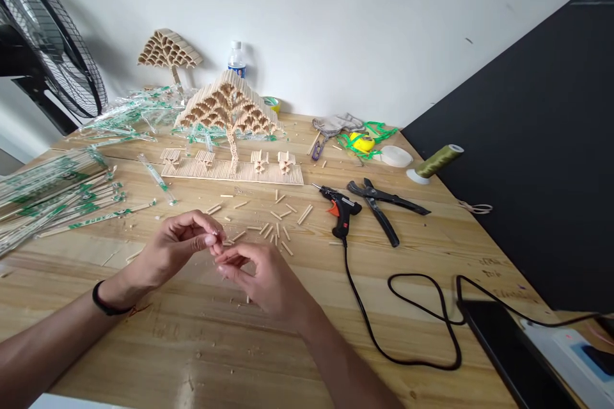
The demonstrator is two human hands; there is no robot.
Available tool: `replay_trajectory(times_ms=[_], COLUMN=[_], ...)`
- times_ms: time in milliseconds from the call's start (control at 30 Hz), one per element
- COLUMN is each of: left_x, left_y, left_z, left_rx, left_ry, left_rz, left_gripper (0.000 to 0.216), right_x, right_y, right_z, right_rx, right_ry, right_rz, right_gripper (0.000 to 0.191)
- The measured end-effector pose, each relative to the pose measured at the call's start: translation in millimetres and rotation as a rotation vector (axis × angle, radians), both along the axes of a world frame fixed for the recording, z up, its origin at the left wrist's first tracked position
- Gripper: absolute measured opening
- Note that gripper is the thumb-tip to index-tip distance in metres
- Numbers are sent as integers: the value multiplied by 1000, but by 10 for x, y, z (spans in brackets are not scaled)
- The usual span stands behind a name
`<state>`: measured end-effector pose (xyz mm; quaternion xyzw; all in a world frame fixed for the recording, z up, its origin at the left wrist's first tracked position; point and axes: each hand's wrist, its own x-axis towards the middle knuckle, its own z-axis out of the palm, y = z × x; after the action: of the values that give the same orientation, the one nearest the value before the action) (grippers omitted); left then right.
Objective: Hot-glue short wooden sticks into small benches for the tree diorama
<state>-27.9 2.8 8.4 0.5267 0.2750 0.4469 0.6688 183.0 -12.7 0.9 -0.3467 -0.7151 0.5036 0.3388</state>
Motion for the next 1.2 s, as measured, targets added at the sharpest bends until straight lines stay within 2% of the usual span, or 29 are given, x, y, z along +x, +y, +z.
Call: replay_trajectory(times_ms=[100,233,367,467,567,633,700,800,900,1033,1133,1200], left_x=[-2,3,-39,-86,-105,-91,-57,16,58,22,-21,-30], left_y=[58,70,77,120,153,143,106,26,-20,-1,19,20], left_z=[-61,-63,-14,10,0,-25,-53,-71,-64,-64,-61,-48], left_rx=[15,27,79,133,154,159,190,260,223,113,36,-9], left_ry=[24,102,136,106,120,173,247,343,356,346,275,211], left_rz=[140,159,218,302,350,307,203,-4,-150,-133,-121,-132], left_gripper=[13,15,16,15,15,13,14,25,24,10,11,10], right_x=[21,75,112,126,118,100,79,55,62,115,155,164], right_y=[17,51,92,110,98,71,35,-14,-27,25,83,106], right_z=[23,58,15,-25,-8,27,61,85,82,56,16,-10], right_rx=[-5,154,285,311,301,283,235,100,-51,-113,-114,-108], right_ry=[3,-56,-150,-182,-146,-89,-16,117,265,335,315,297], right_rz=[-85,-201,-288,-313,-277,-211,-141,-72,-58,-184,-304,-333], right_gripper=[14,14,11,12,12,12,10,8,10,18,24,25])
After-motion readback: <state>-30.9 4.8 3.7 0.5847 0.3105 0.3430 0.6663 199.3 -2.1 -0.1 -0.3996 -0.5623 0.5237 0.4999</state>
